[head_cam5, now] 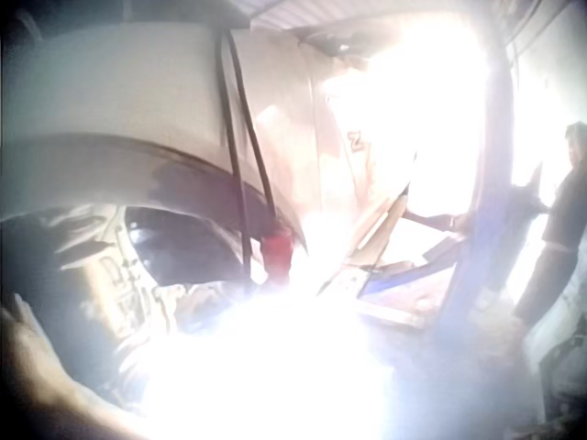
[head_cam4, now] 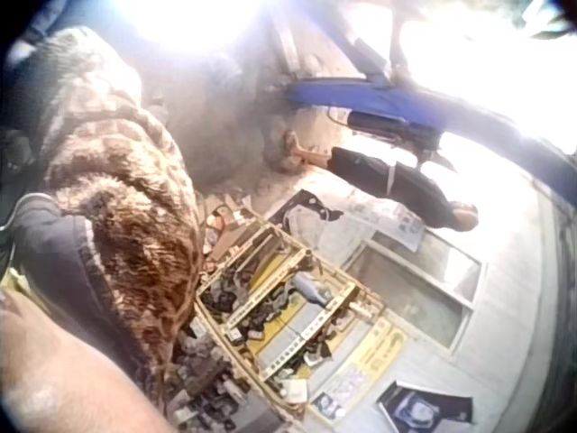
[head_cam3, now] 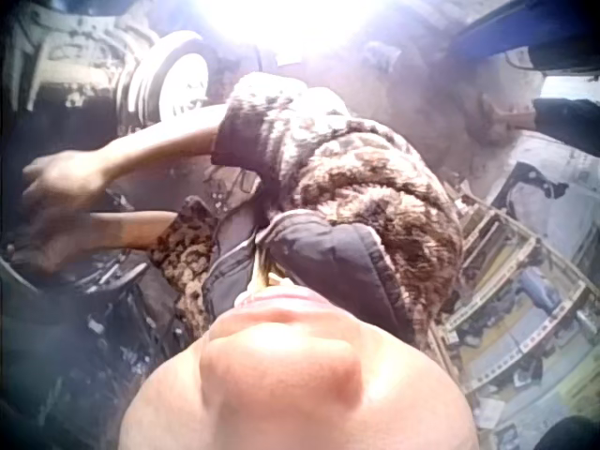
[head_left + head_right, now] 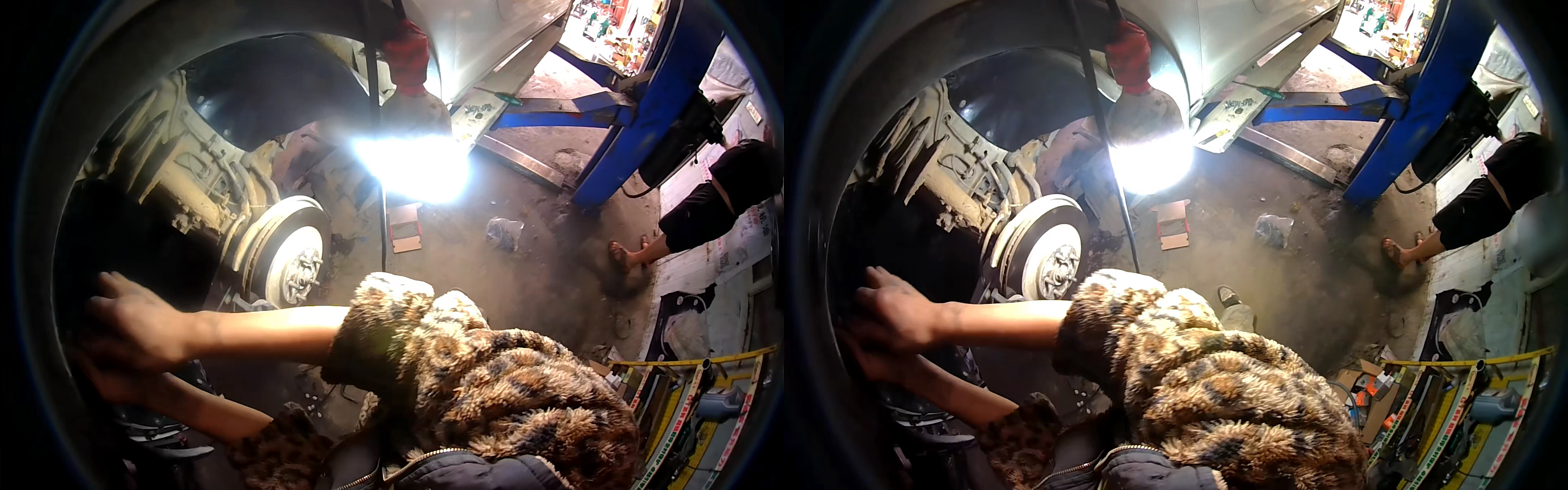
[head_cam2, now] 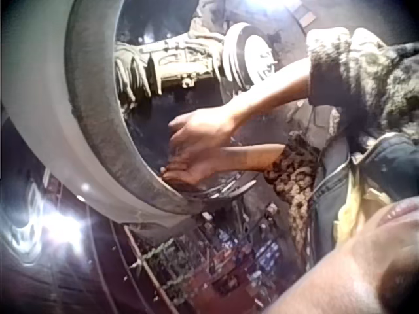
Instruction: The person works on a car's wheel well and suspension area, using a screwdriver to pry and adjust components. They also use a small metal tool to manipulate parts within the wheel arch. The person moves around the vehicle, adjusting their position and using a portable light to illuminate the work area.
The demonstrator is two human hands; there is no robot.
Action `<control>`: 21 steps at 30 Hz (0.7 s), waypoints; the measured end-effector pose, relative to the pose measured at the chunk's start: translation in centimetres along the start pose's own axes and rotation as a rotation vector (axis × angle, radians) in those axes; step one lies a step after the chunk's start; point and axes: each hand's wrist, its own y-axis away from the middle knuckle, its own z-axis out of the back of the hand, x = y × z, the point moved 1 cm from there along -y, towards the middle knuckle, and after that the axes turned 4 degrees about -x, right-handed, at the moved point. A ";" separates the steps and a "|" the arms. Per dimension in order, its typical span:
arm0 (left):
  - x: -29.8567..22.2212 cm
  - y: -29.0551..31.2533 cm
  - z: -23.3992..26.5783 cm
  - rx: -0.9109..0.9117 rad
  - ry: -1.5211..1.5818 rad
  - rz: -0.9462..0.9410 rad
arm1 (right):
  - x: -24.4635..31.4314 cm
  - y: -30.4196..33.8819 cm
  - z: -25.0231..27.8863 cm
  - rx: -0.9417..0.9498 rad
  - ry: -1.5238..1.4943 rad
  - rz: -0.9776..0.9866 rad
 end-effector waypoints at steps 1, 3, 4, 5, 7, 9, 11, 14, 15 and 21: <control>0.1 -0.2 -2.3 -0.112 0.084 -0.005 | -0.5 -0.6 -1.1 -0.052 0.006 0.060; -0.6 0.4 -4.2 -0.303 0.202 -0.040 | -1.0 -1.1 -4.0 -0.115 0.016 0.024; -1.0 0.5 -4.1 -0.325 0.196 -0.046 | 0.0 -1.2 -4.0 -0.068 0.009 -0.027; -1.4 0.6 -3.8 -0.343 0.184 -0.051 | 0.4 -1.3 -4.1 -0.022 0.004 -0.077; -1.5 0.3 -4.1 -0.351 0.172 -0.054 | -0.2 -1.8 -5.2 -0.112 0.010 -0.012; -1.6 0.2 -4.4 -0.359 0.166 -0.054 | -0.7 -2.2 -5.5 -0.102 0.004 -0.004; -1.9 0.3 -4.1 -0.370 0.158 -0.066 | 0.1 -3.1 -4.7 0.009 -0.019 -0.047; -1.1 0.3 -4.3 -0.366 0.155 -0.056 | -1.8 -3.5 -6.9 -0.189 0.048 -0.046; -1.3 0.5 -4.0 -0.377 0.141 -0.060 | -2.1 -3.8 -7.1 -0.106 0.060 -0.016; -1.5 0.5 -3.8 -0.391 0.109 -0.069 | -3.0 -5.2 -9.8 -0.118 0.096 0.098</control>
